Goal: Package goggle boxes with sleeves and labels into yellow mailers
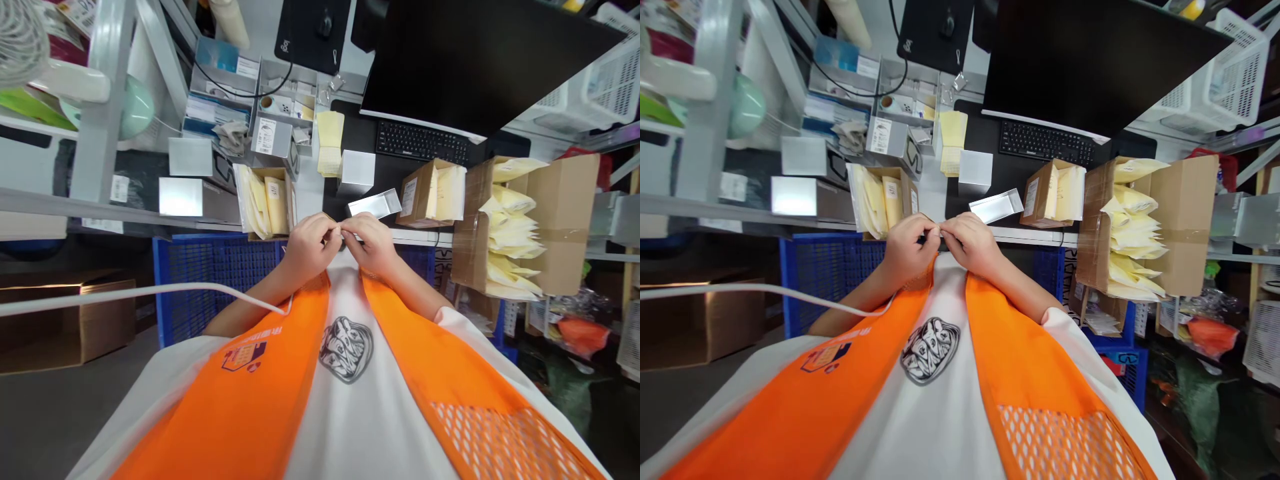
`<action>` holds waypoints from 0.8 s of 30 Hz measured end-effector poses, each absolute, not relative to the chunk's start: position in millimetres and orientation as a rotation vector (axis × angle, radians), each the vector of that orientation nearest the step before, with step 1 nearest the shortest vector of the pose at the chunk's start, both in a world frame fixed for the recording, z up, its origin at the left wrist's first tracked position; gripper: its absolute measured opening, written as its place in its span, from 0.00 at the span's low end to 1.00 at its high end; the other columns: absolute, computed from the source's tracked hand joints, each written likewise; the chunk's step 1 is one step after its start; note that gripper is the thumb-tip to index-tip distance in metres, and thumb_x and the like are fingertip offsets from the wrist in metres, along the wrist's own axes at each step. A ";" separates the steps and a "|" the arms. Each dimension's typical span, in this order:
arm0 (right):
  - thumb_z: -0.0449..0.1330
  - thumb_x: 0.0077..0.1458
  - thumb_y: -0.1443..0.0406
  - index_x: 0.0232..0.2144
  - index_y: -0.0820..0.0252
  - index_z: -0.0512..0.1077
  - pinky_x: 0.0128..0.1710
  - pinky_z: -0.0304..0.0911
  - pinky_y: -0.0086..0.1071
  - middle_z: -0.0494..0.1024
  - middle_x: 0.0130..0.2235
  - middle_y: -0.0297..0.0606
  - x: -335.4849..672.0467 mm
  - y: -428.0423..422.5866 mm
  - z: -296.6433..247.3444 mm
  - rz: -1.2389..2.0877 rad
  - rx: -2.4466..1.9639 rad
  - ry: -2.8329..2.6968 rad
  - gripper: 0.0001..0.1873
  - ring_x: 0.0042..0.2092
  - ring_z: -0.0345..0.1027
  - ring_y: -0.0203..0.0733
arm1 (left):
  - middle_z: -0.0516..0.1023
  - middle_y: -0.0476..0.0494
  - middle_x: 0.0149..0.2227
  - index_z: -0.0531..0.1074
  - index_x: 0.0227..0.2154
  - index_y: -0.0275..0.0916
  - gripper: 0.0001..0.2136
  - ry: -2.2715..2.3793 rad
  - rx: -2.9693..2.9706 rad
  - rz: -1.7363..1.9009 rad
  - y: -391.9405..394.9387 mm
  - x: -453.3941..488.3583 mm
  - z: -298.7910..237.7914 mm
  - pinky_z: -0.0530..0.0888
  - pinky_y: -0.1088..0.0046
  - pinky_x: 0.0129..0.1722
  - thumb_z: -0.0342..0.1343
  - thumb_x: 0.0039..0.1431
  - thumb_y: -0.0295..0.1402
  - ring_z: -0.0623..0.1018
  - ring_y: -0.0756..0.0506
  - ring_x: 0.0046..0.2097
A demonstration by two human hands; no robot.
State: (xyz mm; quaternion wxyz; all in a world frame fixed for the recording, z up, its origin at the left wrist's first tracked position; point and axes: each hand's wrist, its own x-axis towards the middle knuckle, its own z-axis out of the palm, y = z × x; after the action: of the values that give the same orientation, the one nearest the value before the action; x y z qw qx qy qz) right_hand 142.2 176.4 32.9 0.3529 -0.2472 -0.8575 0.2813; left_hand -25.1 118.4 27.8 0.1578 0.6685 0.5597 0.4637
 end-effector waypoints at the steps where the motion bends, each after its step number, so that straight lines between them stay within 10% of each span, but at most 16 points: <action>1: 0.54 0.68 0.67 0.43 0.59 0.75 0.46 0.71 0.39 0.82 0.39 0.42 141.7 176.3 32.9 0.708 -0.632 -2.222 0.08 0.42 0.77 0.42 | 0.72 0.48 0.27 0.67 0.28 0.39 0.09 1.608 1.917 1.328 118.2 -25.0 27.9 0.68 0.70 0.33 0.52 0.67 0.28 0.71 0.48 0.30; 24: 0.56 0.68 0.65 0.39 0.58 0.77 0.43 0.72 0.36 0.82 0.36 0.40 143.5 176.7 36.6 0.764 -0.678 -2.200 0.09 0.39 0.77 0.40 | 0.74 0.47 0.28 0.70 0.29 0.38 0.09 1.474 1.918 1.397 117.7 -27.0 30.0 0.70 0.71 0.34 0.51 0.66 0.27 0.74 0.47 0.32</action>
State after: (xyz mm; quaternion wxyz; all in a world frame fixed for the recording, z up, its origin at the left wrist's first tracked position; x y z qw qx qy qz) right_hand 143.5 176.7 36.6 0.3504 -0.2618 -0.8495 0.2950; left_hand -27.0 117.7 30.0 0.1732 0.6763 0.5197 0.4925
